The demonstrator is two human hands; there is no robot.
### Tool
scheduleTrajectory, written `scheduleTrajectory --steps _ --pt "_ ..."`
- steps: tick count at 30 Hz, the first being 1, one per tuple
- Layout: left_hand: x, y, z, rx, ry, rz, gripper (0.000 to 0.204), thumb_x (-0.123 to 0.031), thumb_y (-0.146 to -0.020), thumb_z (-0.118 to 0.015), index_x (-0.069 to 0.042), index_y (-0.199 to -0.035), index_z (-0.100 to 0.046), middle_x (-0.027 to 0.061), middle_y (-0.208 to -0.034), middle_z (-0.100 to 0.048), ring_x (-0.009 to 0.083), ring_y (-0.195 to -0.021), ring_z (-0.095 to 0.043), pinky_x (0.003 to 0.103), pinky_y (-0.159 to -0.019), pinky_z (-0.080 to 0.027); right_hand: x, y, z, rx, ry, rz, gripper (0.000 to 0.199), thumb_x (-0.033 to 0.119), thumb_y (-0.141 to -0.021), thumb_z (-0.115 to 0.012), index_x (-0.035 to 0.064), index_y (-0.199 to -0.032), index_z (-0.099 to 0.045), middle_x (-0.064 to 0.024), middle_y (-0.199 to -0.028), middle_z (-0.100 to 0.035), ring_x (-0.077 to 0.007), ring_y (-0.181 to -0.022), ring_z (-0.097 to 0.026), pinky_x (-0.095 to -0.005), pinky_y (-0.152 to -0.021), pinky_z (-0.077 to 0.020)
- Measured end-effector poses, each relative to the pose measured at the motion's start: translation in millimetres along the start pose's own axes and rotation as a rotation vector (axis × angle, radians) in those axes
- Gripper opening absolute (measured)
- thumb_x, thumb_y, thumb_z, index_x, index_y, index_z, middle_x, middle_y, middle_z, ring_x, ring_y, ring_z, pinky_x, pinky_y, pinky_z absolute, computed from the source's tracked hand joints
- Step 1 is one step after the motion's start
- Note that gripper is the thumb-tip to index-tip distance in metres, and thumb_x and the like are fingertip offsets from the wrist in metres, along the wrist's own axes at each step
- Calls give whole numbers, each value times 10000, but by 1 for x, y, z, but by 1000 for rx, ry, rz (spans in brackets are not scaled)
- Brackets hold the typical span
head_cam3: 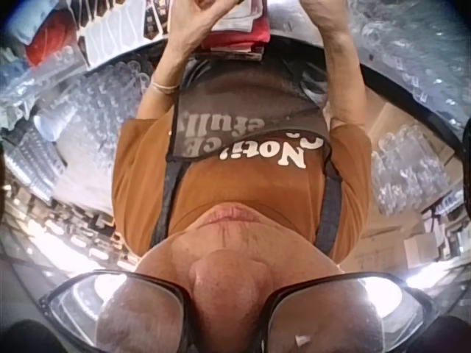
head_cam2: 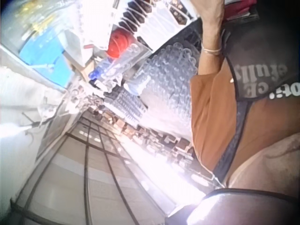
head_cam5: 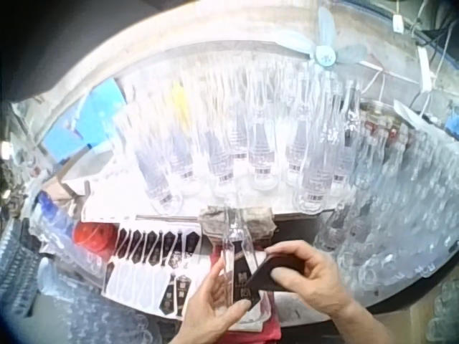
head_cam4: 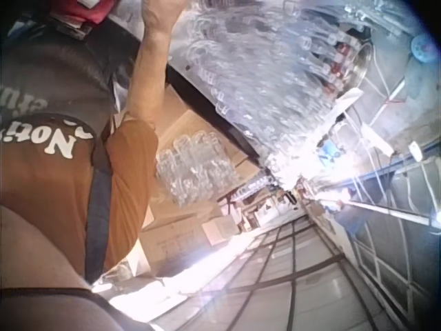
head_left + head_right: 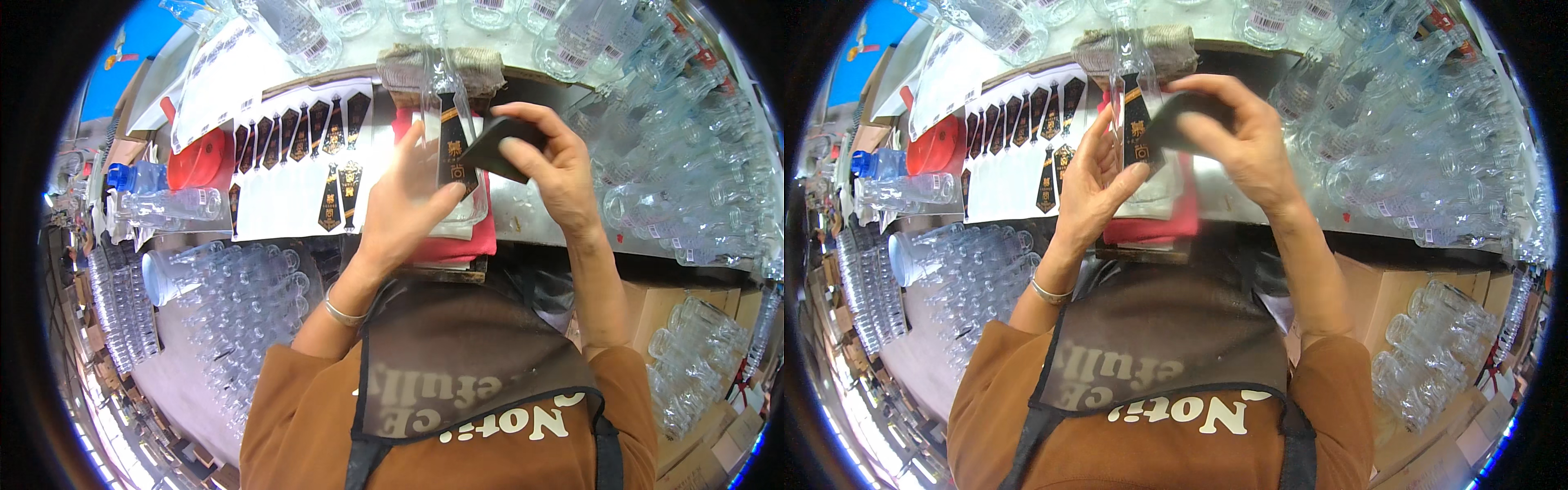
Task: The person repeatedly picks up clear plastic bottles, applies a black label to each bottle, and places the labeled bottles on a nearby surface. The process is performed one at a time in a repetitive sequence.
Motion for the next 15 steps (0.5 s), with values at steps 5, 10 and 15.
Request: scheduleTrajectory --steps 5,10,15 --pt "-2 -1 -2 32 -21 -15 899 -94 -838 -768 52 -1545 -232 243 -1390 -558 251 -1229 -592 355 -1041 -467 44 -60 -12 -51 757 617 259 96 -874 -658 17 -1118 -690 -163 -1000 -710 -277 -871 -702 -352 -808 -553" --pt "-5 2 -4 69 36 19 858 -43 -877 -735 42 -1553 -213 201 -1430 -479 233 -1302 -519 356 -1107 -410 55 -61 -30 213 885 680 251 91 -849 -685 49 -1096 -687 -157 -977 -689 -337 -922 -665 -393 -827 -526" --pt "-2 2 -1 47 -4 -5 891 -60 -845 -747 40 -1553 -216 230 -1457 -499 260 -1304 -539 375 -1077 -442 64 -52 -29 99 991 863 269 -25 -794 -697 65 -1047 -707 -98 -1027 -709 -274 -939 -666 -346 -824 -539"
Point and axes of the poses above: each hand's wrist, its own y-axis away from the middle knuckle, its own z-axis out of the back of the hand, x = y × z, the point moved 4 cm from there along -y, towards the middle knuckle
